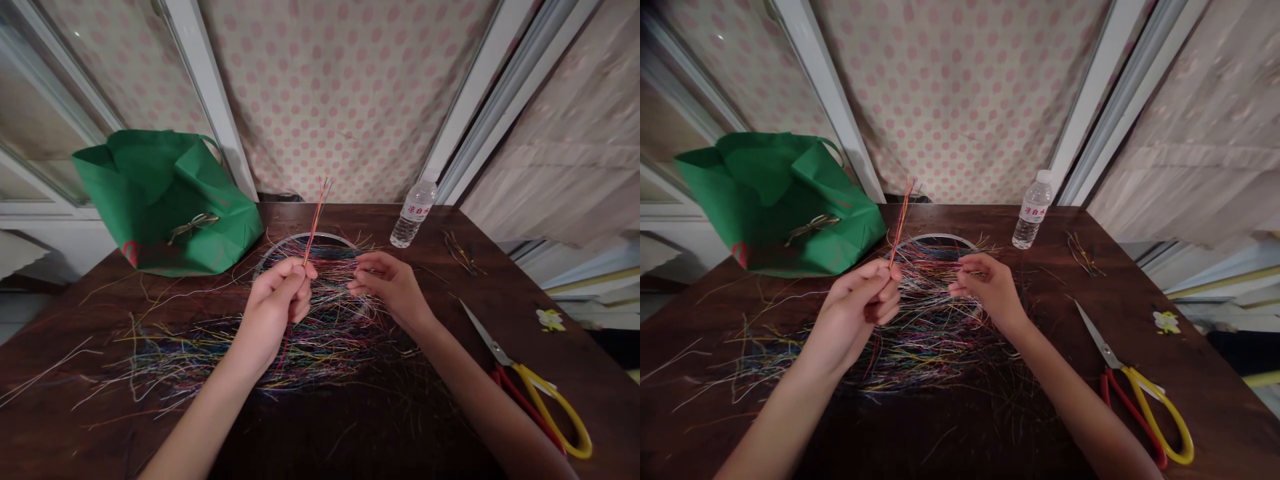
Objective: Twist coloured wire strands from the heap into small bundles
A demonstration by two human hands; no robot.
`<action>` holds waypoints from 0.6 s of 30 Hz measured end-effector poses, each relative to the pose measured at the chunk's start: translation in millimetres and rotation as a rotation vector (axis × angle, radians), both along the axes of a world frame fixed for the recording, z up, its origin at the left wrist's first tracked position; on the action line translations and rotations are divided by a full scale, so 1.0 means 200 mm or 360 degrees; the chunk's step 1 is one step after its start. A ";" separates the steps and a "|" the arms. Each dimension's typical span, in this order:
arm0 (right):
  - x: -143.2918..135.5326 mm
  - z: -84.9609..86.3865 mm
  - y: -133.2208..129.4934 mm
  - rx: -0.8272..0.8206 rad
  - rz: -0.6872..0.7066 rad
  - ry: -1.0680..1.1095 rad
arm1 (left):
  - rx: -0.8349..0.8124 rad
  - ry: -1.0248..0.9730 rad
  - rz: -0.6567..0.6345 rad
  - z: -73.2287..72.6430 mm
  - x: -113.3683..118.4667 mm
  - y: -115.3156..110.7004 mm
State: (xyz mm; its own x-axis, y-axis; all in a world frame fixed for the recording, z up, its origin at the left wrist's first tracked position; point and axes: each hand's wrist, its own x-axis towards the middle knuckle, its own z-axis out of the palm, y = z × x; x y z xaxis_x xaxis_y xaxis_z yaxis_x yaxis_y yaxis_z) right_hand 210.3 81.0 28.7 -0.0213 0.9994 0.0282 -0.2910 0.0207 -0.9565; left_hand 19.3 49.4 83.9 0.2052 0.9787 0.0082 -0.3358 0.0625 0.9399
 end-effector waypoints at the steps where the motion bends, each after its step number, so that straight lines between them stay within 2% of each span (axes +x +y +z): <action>1: 0.00 -0.01 0.01 0.0017 -0.0019 -0.0049 | 0.0000 0.0012 0.0001 0.00 0.00 0.00; 6: 0.03 -0.04 0.04 0.0137 -0.0152 -0.0109 | 0.0042 0.0100 0.0017 0.00 0.02 -0.01; 11: 0.04 0.05 -0.02 0.0180 -0.0143 0.0094 | 0.0083 0.0158 0.0004 -0.01 0.03 -0.02; 15: 0.01 0.13 -0.10 0.0221 -0.0045 0.0178 | 0.0111 0.0202 -0.0021 -0.03 0.05 -0.01; 18: -0.04 0.15 -0.16 0.0210 0.0058 0.0159 | 0.0136 0.0282 -0.0076 -0.06 0.06 -0.02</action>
State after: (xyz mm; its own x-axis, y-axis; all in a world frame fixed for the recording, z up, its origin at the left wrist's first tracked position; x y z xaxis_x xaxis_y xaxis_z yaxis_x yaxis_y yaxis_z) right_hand 202.8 48.1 58.3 -0.0479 0.9855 0.1626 -0.3876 0.1317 -0.9124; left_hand 30.9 45.6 71.9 0.2567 0.9652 0.0501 -0.1630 -0.0079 0.9866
